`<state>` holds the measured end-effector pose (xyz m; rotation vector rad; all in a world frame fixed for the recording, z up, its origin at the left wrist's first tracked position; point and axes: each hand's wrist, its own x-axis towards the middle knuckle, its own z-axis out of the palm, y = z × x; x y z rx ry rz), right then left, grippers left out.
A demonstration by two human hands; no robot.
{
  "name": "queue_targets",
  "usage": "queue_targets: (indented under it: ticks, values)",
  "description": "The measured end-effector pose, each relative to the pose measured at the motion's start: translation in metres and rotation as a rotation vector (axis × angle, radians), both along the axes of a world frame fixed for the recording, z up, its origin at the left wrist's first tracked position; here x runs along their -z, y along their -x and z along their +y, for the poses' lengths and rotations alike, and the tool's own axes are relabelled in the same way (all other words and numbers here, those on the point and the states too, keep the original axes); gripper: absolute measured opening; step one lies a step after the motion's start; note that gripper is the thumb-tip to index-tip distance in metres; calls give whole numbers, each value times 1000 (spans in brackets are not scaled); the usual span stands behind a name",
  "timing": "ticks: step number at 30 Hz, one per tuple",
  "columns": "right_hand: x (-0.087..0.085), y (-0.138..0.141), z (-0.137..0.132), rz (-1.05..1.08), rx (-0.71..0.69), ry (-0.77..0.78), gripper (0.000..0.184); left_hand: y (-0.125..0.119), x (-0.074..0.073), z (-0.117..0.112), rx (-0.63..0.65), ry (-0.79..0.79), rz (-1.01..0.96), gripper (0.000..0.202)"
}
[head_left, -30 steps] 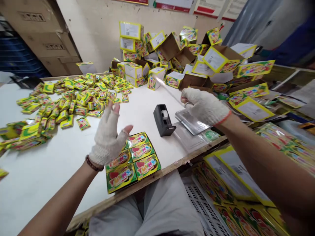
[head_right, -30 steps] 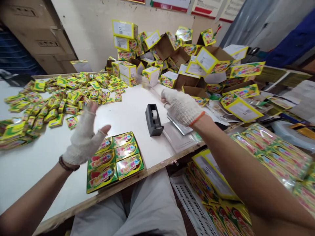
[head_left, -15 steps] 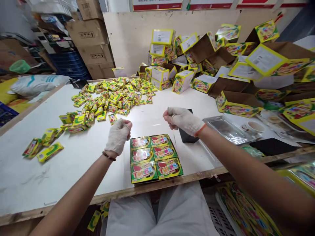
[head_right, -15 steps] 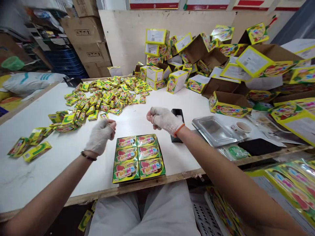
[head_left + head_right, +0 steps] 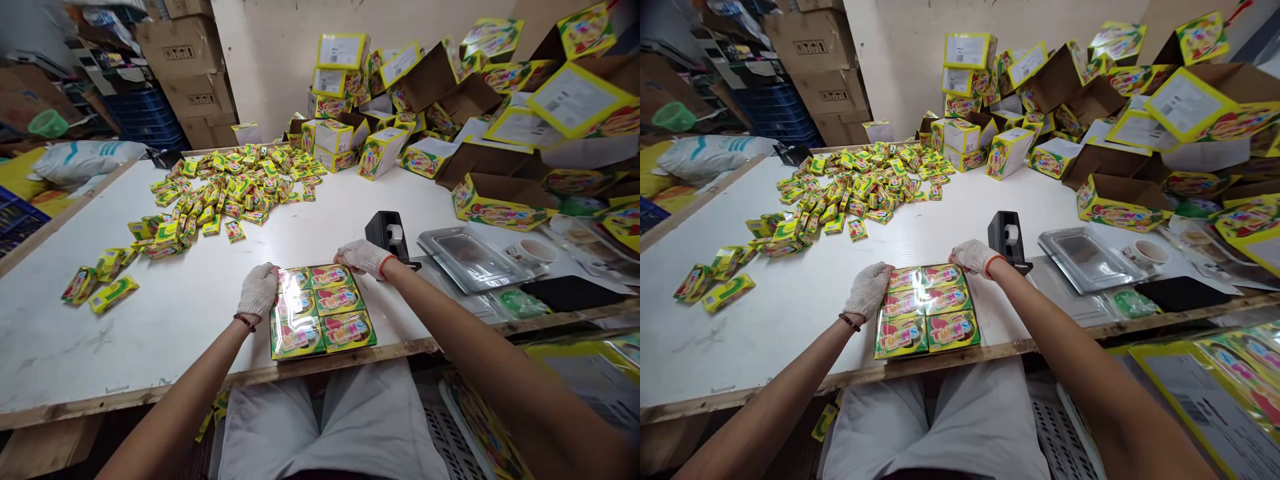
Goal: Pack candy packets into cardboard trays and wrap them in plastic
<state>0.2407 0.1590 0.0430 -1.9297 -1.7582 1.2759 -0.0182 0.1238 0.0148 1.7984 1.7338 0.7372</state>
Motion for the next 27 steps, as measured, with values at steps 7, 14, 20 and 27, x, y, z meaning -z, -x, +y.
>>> queue_targets:
  ticks: [7,14,20,27]
  values:
    - [8,-8,-19,284,154,52,10,6,-2,1,24,-29,177,32]
    - [15,-5,-63,449,276,10,66,-27,-29,-14,635,-324,764,32]
    - [19,-12,-109,341,163,-87,64,-89,-28,-25,783,-363,694,47]
    - [31,-12,-187,530,266,-23,46,-94,-30,-31,779,-291,670,73]
